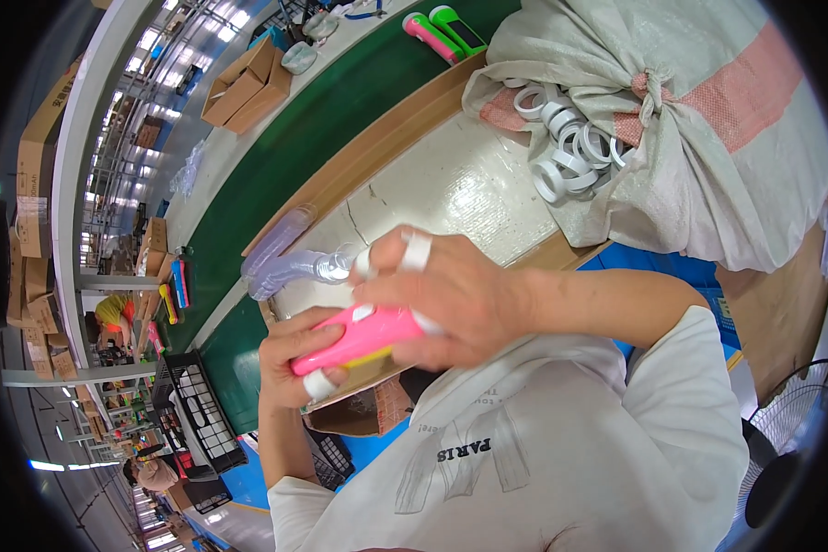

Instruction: Assembling the lens and reflector components onto the bodies of various plastic flashlights.

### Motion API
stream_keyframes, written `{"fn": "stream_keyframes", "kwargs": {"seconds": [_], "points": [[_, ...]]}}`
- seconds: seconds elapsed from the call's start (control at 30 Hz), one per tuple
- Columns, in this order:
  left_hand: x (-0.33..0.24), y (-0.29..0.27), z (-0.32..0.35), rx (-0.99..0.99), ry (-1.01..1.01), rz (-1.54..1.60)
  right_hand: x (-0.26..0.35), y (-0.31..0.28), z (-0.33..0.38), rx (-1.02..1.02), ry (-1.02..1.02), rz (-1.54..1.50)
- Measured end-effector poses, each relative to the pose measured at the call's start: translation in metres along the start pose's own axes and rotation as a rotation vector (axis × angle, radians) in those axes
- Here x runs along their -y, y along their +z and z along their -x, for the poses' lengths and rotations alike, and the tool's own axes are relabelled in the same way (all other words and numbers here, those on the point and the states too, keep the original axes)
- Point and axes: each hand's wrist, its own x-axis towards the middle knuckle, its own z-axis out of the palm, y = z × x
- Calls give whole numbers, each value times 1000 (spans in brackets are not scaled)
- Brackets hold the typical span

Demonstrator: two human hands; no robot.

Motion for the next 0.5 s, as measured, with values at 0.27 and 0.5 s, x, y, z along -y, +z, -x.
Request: {"fn": "stream_keyframes", "kwargs": {"seconds": [0.27,0.5], "points": [[18,32,-24,99,138,-1171,-70,23,36,-244,1529,-843],[32,27,0,-218,-257,-160,-47,0,21,79,667,-389]]}}
